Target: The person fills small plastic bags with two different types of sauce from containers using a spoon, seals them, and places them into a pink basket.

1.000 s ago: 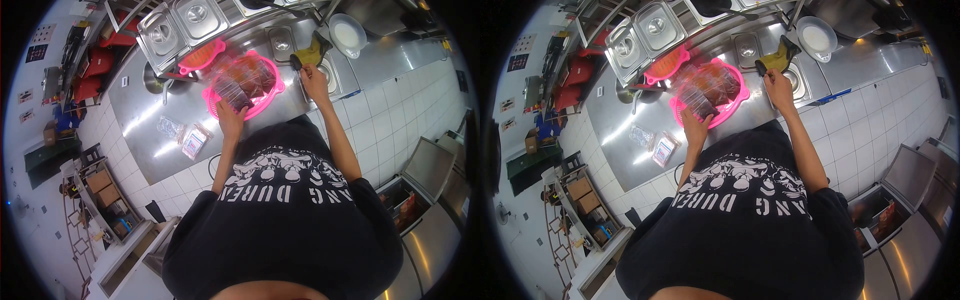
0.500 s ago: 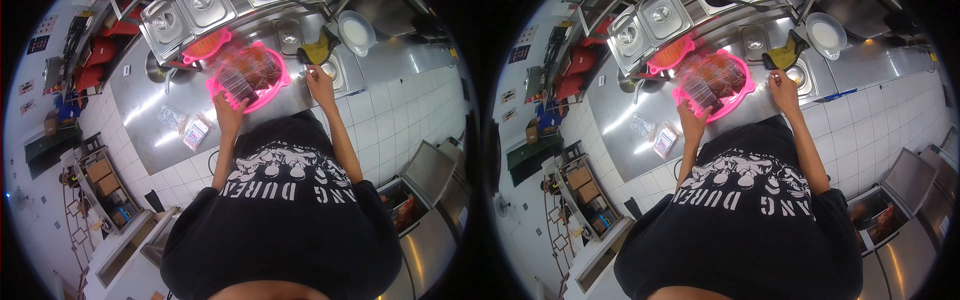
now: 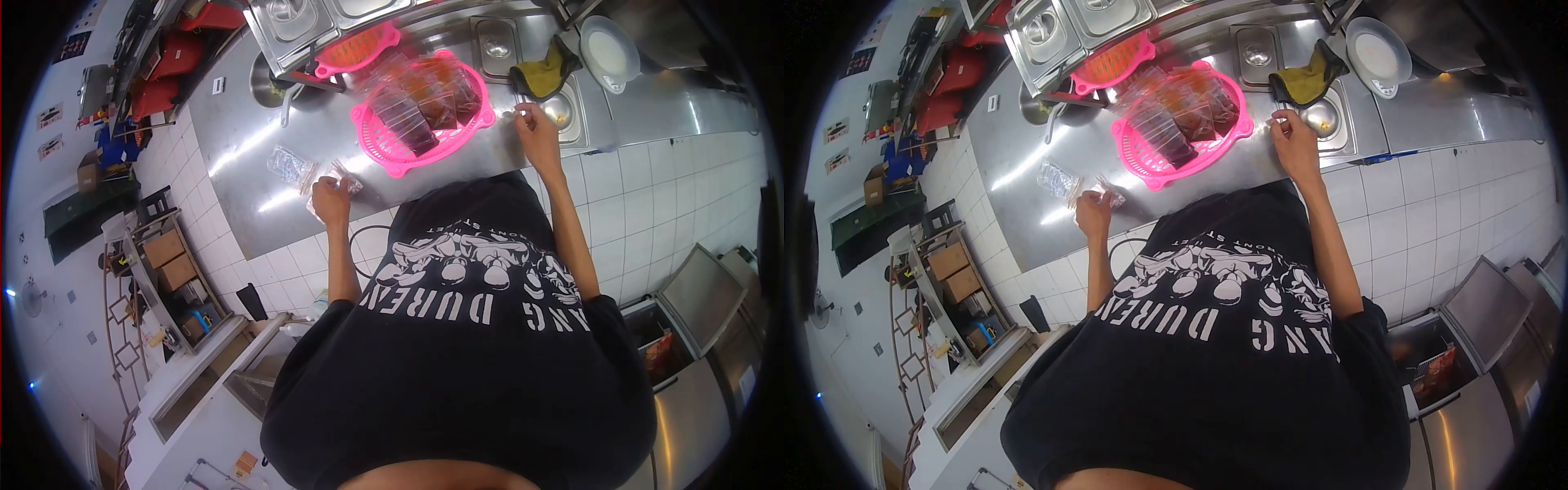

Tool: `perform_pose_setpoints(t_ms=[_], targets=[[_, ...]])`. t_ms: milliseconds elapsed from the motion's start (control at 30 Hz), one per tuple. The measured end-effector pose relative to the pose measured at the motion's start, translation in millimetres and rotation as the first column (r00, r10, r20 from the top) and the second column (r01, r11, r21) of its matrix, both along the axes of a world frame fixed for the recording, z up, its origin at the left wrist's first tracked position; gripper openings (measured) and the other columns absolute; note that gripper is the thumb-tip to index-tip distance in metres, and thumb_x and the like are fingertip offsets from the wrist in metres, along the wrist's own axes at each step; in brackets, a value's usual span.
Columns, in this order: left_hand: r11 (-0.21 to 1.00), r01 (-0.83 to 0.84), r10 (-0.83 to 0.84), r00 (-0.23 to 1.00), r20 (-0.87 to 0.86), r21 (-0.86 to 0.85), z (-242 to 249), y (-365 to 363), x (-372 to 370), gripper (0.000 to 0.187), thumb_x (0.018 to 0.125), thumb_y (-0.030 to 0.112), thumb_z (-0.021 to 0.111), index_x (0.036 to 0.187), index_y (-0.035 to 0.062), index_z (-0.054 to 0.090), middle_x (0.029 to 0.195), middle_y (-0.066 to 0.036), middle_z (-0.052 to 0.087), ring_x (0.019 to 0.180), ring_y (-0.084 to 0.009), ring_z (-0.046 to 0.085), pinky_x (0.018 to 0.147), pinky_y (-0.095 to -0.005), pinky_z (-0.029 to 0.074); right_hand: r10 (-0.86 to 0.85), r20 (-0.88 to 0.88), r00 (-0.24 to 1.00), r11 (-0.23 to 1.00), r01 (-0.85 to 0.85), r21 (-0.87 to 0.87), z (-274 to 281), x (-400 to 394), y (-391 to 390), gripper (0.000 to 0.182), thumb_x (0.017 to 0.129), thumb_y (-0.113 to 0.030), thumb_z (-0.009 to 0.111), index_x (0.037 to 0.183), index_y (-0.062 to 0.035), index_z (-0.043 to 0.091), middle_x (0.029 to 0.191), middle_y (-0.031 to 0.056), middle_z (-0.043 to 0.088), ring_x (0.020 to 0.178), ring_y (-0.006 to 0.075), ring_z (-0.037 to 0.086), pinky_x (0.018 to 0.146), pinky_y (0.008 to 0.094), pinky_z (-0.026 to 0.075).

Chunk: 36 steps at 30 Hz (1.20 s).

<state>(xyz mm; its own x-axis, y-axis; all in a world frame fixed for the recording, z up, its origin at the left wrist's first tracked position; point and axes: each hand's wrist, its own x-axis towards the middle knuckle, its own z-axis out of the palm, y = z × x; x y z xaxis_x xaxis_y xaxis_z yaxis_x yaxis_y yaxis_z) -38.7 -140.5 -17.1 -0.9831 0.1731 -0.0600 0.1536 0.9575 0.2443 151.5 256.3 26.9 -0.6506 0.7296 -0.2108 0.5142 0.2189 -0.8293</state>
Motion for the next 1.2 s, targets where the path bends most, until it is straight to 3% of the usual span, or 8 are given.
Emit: perform_pose_setpoints(t_ms=[333, 533, 600, 700, 833, 900, 1100, 1200], targets=[[0.991, -0.041, 0.043, 0.999, 0.013, -0.129, -3, 9, -2, 0.044, 0.074, 0.045, 0.077, 0.087, 0.0038, 0.069, 0.087, -0.018, 0.065, 0.082, -0.0353, 0.065, 0.075, -0.0444, 0.051, 0.005, -0.013, 1.0, 1.0, -0.005, -0.005, -8, 8, 0, 0.022, 0.092, -0.02, 0.062, 0.106, -0.0038, 0.066, 0.071, 0.0099, 0.063, 0.064, 0.0184, 0.06, 0.065, 0.0336, 0.048], [0.997, -0.029, 0.022, 0.995, 0.101, 0.066, -17, -14, -10, 0.031, 0.081, 0.034, 0.072, 0.087, 0.0031, 0.07, 0.086, -0.019, 0.067, 0.081, -0.032, 0.067, 0.076, -0.0418, 0.052, -0.018, -0.022, 1.0, 0.997, 0.016, -0.082, -16, 13, -3, 0.021, 0.092, -0.02, 0.062, 0.106, -0.0047, 0.066, 0.072, 0.0087, 0.063, 0.064, 0.0166, 0.058, 0.064, 0.0322, 0.048], [0.93, -0.163, 0.086, 0.968, 0.236, 0.33, -10, -20, -7, 0.024, 0.086, 0.025, 0.066, 0.092, 0.0016, 0.068, 0.085, -0.017, 0.068, 0.078, -0.0272, 0.067, 0.073, -0.0379, 0.052, -0.031, -0.023, 0.999, 0.995, 0.029, -0.091, -20, 13, -2, 0.021, 0.092, -0.02, 0.062, 0.106, -0.0051, 0.066, 0.072, 0.0083, 0.062, 0.064, 0.0163, 0.058, 0.064, 0.0319, 0.048], [0.898, -0.03, 0.006, 0.998, 0.055, 0.44, 2, -21, 5, 0.02, 0.09, 0.019, 0.061, 0.098, 0.0018, 0.066, 0.085, -0.016, 0.068, 0.074, -0.0242, 0.066, 0.072, -0.0351, 0.052, -0.026, -0.044, 0.999, 0.994, 0.021, -0.106, -25, 15, -1, 0.02, 0.092, -0.019, 0.062, 0.105, -0.0053, 0.067, 0.071, 0.0074, 0.062, 0.064, 0.0159, 0.058, 0.064, 0.0317, 0.047], [0.867, -0.15, 0.081, 0.983, 0.162, 0.476, 17, -4, 16, 0.022, 0.091, 0.018, 0.06, 0.101, -0.0009, 0.064, 0.094, -0.016, 0.065, 0.086, -0.0278, 0.065, 0.078, -0.0368, 0.051, -0.008, -0.049, 0.999, 0.993, 0.003, -0.115, -22, 14, -2, 0.019, 0.092, -0.018, 0.062, 0.105, -0.0049, 0.066, 0.071, 0.0069, 0.062, 0.064, 0.0151, 0.057, 0.064, 0.0312, 0.047], [0.989, 0.121, -0.117, 0.992, -0.056, 0.084, 10, -8, 14, 0.03, 0.09, 0.024, 0.061, 0.106, -0.0013, 0.063, 0.097, -0.02, 0.063, 0.092, -0.0354, 0.064, 0.08, -0.0415, 0.051, -0.008, -0.041, 0.999, 0.992, 0.003, -0.123, -22, 14, -3, 0.019, 0.092, -0.018, 0.061, 0.105, -0.0047, 0.066, 0.071, 0.0068, 0.062, 0.064, 0.0149, 0.057, 0.064, 0.0309, 0.047], [0.985, 0.006, -0.011, 0.999, -0.03, -0.17, 11, 0, 13, 0.04, 0.087, 0.031, 0.066, 0.107, -0.0035, 0.063, 0.107, -0.026, 0.058, 0.095, -0.0417, 0.061, 0.084, -0.0495, 0.049, 0.002, -0.058, 0.998, 0.998, -0.005, -0.058, -26, 17, -2, 0.018, 0.09, -0.016, 0.062, 0.103, -0.0042, 0.066, 0.075, 0.0116, 0.065, 0.069, 0.0212, 0.063, 0.067, 0.0346, 0.049], [0.976, 0.163, -0.173, 0.983, -0.057, -0.145, -22, -28, -4, 0.043, 0.087, 0.03, 0.067, 0.111, -0.0049, 0.062, 0.106, -0.028, 0.056, 0.099, -0.0403, 0.059, 0.083, -0.048, 0.05, 0.001, -0.205, 0.979, 0.999, 0.01, 0.052, -47, 20, -3, 0.016, 0.09, -0.015, 0.06, 0.101, -0.0033, 0.064, 0.08, 0.0166, 0.067, 0.075, 0.0274, 0.066, 0.07, 0.0385, 0.05]])
